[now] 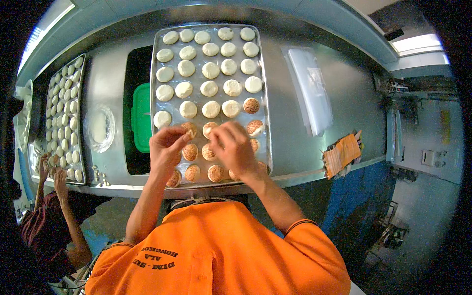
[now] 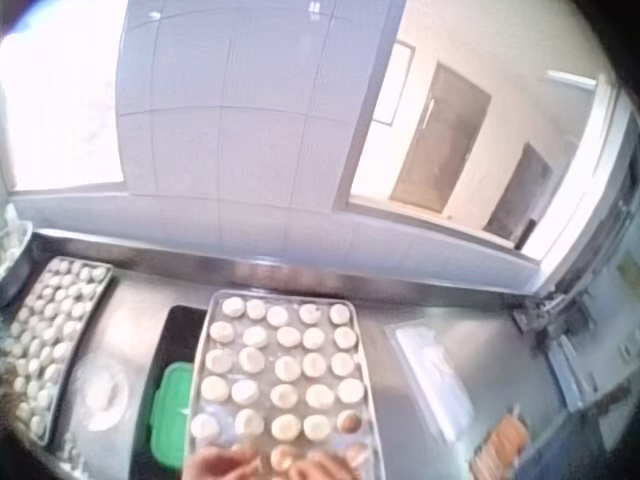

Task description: The person retrieves a tray of baked buns from a rack and places it on a stainless steel counter. They then repeatedly pick small white dough pieces, flatten them, and place them on top of the buns to assemble dim sum. Another person works alongside on a separate tray.

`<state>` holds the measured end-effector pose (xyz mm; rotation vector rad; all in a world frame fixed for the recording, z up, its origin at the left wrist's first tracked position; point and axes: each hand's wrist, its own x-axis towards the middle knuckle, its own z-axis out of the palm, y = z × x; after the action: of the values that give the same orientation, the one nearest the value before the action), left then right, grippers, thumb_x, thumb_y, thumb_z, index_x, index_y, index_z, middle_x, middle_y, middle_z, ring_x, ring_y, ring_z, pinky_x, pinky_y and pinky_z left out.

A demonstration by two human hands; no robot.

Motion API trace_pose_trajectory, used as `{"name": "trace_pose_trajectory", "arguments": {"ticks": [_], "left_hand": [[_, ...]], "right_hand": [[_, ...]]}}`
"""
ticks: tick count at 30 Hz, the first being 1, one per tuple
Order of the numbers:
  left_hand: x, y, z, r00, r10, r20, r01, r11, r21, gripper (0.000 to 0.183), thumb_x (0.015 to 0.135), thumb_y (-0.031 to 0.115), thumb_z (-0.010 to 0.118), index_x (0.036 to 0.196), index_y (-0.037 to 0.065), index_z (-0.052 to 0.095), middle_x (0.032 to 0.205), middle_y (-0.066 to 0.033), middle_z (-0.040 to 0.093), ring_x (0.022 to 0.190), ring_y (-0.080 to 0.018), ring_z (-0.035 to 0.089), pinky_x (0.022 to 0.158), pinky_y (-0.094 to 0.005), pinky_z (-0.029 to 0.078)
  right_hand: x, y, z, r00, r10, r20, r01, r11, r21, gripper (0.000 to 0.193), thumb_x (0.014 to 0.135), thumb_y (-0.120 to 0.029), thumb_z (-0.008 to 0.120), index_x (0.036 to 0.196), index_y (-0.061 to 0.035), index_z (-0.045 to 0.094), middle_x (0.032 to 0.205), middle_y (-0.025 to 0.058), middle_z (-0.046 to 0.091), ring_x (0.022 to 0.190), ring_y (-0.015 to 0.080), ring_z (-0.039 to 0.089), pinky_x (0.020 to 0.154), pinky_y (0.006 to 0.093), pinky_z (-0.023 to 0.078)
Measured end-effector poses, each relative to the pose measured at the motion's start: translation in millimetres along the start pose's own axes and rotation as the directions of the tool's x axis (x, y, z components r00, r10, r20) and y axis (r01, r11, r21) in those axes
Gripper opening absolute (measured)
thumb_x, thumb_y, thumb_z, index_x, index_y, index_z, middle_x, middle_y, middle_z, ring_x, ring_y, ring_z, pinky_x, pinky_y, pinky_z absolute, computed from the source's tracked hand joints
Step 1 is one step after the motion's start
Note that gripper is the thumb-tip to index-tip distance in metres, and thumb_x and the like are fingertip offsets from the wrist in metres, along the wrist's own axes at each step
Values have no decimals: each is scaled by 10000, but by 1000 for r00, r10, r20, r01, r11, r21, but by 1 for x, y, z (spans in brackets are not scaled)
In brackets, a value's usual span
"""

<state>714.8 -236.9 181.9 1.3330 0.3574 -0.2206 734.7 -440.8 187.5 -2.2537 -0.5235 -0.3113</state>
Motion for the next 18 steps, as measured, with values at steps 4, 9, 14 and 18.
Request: {"name": "trace_pose_trajectory", "arguments": {"ticks": [4,9,14,18], "left_hand": [[47,-15,10,968,239,80,-247,842,479,127,846,33,737,964,-10,723,924,-93,735,834,-149,707,735,-292,561],[92,-35,19,838,451,308,-532,546,647,159,806,25,723,965,23,724,938,-148,688,805,-299,693,727,-379,567],[105,-47,22,842,416,345,-528,497,689,143,818,42,706,960,32,717,958,-160,667,819,-343,677,733,-424,560],[108,-55,23,847,391,360,-521,476,708,139,828,44,701,964,24,720,986,-153,679,867,-344,678,761,-427,560]], "right_hand": [[2,72,10,997,59,40,-45,956,-289,69,830,-53,705,857,-44,643,872,105,606,874,295,616,768,442,508],[5,110,30,981,-92,173,158,896,-416,47,832,-36,671,863,-45,638,876,100,587,862,297,597,776,426,510],[13,112,38,958,-138,252,241,863,-444,38,826,-45,652,824,-51,614,861,101,570,850,299,589,777,425,505],[11,105,27,985,-22,174,83,932,-352,56,830,-62,699,873,-47,665,888,101,588,886,297,602,798,424,509]]}}
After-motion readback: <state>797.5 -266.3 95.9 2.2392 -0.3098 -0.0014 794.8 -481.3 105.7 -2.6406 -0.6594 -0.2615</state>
